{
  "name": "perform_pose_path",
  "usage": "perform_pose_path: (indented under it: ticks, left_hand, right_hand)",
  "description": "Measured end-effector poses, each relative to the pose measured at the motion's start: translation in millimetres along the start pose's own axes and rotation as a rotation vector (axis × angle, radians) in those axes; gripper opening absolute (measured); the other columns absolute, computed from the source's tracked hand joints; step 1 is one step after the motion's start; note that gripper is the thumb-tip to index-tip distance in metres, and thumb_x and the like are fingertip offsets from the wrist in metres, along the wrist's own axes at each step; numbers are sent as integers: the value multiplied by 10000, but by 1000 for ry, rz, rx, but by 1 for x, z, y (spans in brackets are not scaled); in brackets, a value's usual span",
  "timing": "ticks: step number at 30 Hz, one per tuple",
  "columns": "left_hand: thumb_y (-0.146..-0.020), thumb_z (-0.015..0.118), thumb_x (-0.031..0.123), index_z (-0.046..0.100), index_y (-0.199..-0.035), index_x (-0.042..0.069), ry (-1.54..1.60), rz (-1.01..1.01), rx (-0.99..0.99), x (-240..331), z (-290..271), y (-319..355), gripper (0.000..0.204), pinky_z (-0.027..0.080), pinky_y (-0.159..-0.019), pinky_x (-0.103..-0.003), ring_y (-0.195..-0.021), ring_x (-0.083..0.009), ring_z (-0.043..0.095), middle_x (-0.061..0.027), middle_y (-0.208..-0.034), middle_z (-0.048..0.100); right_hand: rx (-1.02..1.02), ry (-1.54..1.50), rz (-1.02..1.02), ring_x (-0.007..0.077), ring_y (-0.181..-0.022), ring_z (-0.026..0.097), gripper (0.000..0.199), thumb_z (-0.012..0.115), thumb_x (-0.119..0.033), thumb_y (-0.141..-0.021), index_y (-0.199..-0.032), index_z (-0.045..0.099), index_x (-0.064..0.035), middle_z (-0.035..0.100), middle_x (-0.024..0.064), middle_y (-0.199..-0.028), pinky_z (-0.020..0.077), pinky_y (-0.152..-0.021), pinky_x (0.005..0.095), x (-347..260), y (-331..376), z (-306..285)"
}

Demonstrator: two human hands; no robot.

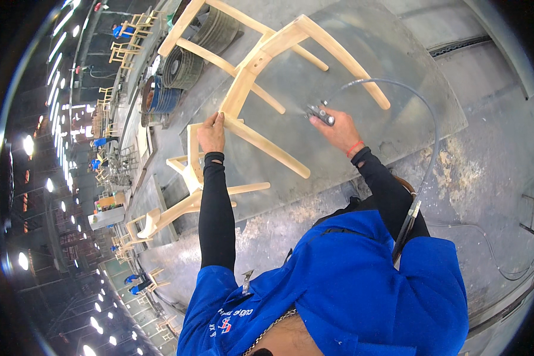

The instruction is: The person uses a spray gun to apply a finish to wooden chair frames. They hold each chair with one hand and spray all sides, then place the finished chair on the floor and pick up the next one.

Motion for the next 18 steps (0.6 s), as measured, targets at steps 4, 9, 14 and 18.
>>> perform_pose_path:
  ticks: [4, 9, 14, 18]
  left_hand:
    - [-923, 708, 329, 748, -1159, 13, 24, 68, 10, -2, 2, -8, 397, 539, -932, -422, -1021, -386, 721, -244, -1070, 739]
    - [-922, 714, 314, 739, -1174, 4, 140, 24, -20, -10, 7, -11, 400, 537, -925, -409, -1000, -363, 730, -239, -1052, 746]
    - [-905, 733, 319, 749, -1128, -4, 140, 67, -21, -1, 4, -14, 394, 543, -889, -410, -956, -362, 733, -233, -1007, 751]
    - [-883, 764, 359, 757, -1049, -32, 7, 110, 8, 8, 3, 14, 424, 549, -795, -381, -856, -296, 737, -213, -907, 757]
  right_hand:
    - [120, 184, -133, 294, -832, 733, 449, 763, -248, -916, -1262, 670, 22, 751, 187, -967, 553, -741, 366, -5, 17, -9]
    - [353, 104, -352, 336, -921, 744, 465, 754, -265, -918, -1274, 663, 21, 742, 221, -1025, 560, -768, 385, -35, 33, -35]
    - [384, 347, -245, 371, -927, 730, 432, 744, -277, -920, -1257, 677, -16, 725, 233, -1041, 558, -769, 407, -20, 32, -49]
    - [345, 405, -108, 403, -898, 710, 402, 733, -280, -921, -1241, 685, -41, 715, 232, -1021, 552, -754, 411, 4, 71, -73]
Point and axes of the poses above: each hand's wrist, its own y-axis away from the middle knuckle, its own z-axis out of the palm, x = y × z, the point moved 8 cm from there along -y, towards the middle knuckle
